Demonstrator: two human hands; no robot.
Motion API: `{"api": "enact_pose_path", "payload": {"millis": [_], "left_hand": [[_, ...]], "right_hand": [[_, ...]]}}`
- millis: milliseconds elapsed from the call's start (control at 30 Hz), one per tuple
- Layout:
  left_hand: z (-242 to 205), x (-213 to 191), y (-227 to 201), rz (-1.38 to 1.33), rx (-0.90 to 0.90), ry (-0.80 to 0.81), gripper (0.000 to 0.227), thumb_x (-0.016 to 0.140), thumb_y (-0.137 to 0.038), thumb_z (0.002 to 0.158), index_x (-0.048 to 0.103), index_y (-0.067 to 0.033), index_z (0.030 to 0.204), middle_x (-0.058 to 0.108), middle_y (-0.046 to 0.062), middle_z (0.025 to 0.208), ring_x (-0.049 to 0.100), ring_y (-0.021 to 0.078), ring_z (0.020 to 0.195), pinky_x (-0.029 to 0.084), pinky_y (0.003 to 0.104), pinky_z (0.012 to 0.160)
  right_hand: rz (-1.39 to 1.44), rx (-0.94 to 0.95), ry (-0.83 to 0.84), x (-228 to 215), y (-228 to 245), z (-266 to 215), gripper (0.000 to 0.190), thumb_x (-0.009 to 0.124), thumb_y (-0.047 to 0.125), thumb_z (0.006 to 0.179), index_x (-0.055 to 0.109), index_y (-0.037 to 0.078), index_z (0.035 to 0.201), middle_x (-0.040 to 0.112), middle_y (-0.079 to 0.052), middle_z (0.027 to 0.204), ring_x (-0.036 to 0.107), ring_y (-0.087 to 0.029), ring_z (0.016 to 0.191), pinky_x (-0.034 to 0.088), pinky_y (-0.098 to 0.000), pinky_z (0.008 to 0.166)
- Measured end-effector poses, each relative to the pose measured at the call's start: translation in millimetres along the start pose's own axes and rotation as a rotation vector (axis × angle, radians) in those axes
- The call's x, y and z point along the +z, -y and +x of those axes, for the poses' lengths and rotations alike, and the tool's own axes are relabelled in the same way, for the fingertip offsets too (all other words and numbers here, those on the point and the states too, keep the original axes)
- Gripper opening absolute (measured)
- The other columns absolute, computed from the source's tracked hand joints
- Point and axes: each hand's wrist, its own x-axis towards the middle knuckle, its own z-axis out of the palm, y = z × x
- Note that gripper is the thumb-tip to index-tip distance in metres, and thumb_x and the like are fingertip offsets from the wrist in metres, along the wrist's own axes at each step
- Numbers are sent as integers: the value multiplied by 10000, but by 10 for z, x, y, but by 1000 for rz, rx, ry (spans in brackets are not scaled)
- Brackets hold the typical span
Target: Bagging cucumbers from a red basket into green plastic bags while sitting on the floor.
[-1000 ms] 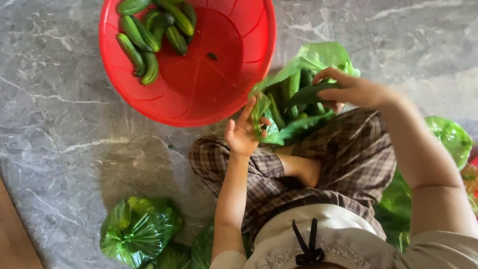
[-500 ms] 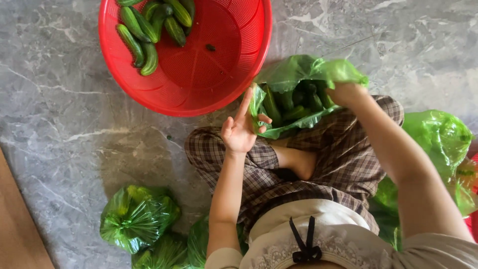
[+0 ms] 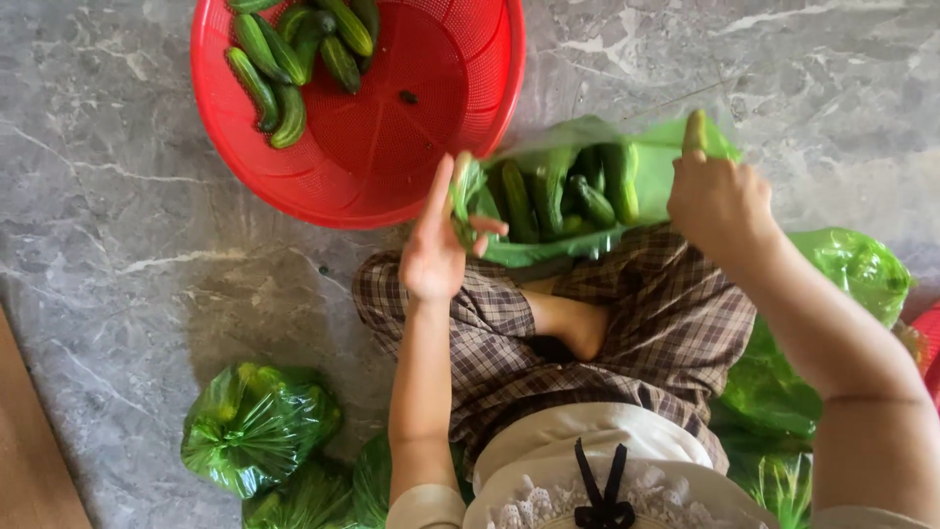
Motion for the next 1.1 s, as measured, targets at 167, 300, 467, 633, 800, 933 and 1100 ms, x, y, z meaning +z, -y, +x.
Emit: {"api": "enact_pose_path", "payload": {"millis": [167, 300, 467, 633, 800, 933, 1100], "left_hand": [[-248, 116, -28, 682, -115, -307, 816, 600, -203, 989, 132, -62, 1642, 170, 268, 1684, 766, 330, 952, 575, 227, 553], [-167, 160, -80, 894, -75, -322, 750, 580, -102, 1020, 176, -147, 1651, 263, 221, 1670, 769, 300, 954, 583, 215, 542], [-144, 23, 12, 1045, -116, -532, 569, 713, -44, 915, 503, -47, 1444, 541, 171, 1402, 769, 280, 733, 661, 299, 524], [-154, -223, -68, 1029, -438, -448, 527, 801, -126, 825, 460, 35, 1194, 633, 137, 861, 668, 176, 585, 561, 239, 452], [-167, -587, -45, 479, -780, -67, 210, 761, -242, 895, 711, -47, 954, 756, 88, 752, 738, 168, 640, 485, 208, 589], [-69, -829, 3, 9, -619, 208, 134, 643, -90, 1003, 684, -1, 1094, 714, 103, 924, 715, 226, 784, 593, 342, 759], [3, -985, 83, -77, -548, 411, 218, 676, -175, 1017, 675, -21, 1172, 706, 65, 978, 751, 222, 851, 620, 347, 832]], "right_hand": [[-88, 29, 204, 258, 163, 70, 647, 344, 313, 1151, 103, 57, 1694, 751, -309, 1040, 741, -488, 986, 609, -567, 772], [-59, 29, 260, 137, 247, 126, 723, 367, 398, 1124, 51, 98, 1700, 736, -322, 1131, 717, -491, 1076, 594, -580, 832], [-39, 7, 338, 551, -11, 323, 811, 407, 595, 998, 198, 250, 1702, 756, -298, 1126, 729, -489, 1064, 586, -587, 799], [-253, -186, 142, 854, -214, 402, 788, 464, 625, 936, 393, 234, 1617, 798, -162, 926, 785, -372, 828, 643, -448, 688], [-331, -341, 396, 489, 26, 655, 764, 436, 618, 943, 302, 248, 1599, 781, -92, 1045, 770, -302, 964, 615, -428, 853], [-172, -370, 704, -170, 856, 1100, 608, 524, 612, 910, 473, 437, 1490, 766, 112, 1255, 774, -161, 998, 615, -316, 897], [265, -507, 766, 493, 2137, 2469, 429, 394, 143, 1025, 638, 155, 1378, 818, -44, 1093, 807, -186, 818, 585, -304, 664]]}}
